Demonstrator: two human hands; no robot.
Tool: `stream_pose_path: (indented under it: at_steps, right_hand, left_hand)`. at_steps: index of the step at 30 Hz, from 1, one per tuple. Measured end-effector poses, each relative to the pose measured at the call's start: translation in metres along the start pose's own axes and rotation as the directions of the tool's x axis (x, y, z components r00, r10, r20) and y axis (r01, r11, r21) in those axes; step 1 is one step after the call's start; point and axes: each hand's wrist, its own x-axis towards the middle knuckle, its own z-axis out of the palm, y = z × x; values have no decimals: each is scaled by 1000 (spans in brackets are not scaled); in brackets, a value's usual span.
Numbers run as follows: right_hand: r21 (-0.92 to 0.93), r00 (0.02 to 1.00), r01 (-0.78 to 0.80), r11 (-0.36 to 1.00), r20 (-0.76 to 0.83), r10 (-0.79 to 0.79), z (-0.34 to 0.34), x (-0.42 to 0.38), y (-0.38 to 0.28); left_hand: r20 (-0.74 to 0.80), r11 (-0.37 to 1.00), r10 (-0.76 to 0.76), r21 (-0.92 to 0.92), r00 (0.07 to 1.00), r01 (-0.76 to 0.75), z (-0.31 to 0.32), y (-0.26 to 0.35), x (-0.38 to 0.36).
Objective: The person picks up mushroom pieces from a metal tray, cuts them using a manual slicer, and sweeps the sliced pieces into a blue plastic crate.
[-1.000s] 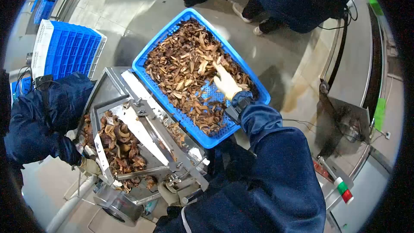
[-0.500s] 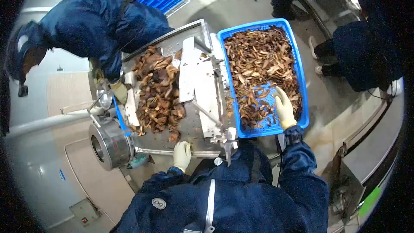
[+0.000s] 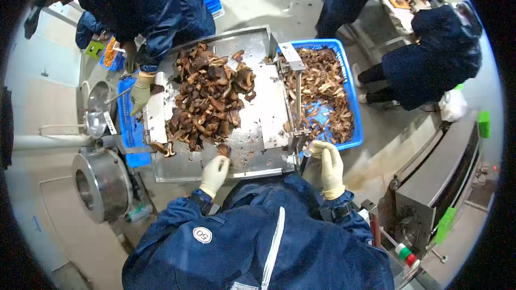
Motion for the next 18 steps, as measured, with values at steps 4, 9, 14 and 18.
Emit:
stream_pose_path:
  at_steps: [4, 9, 14, 18]
  right_hand:
    - [-109, 999, 31, 994, -39, -35, 18, -11, -15]
    - [-237, 1000, -20, 971, -4, 19, 54, -18, -22]
    - [-323, 999, 1, 947, -34, -13, 51, -15, 1]
    - [-445, 1000, 21, 895, 9, -18, 50, -18, -10]
  left_hand:
    - [-53, 989, 38, 145, 998, -30, -33, 18, 10]
    - [68, 982, 18, 187, 998, -30, -3, -1, 31]
    - [70, 981, 178, -88, 982, -172, -10, -19, 41]
    - [109, 971, 199, -159, 974, -180, -23, 23, 54]
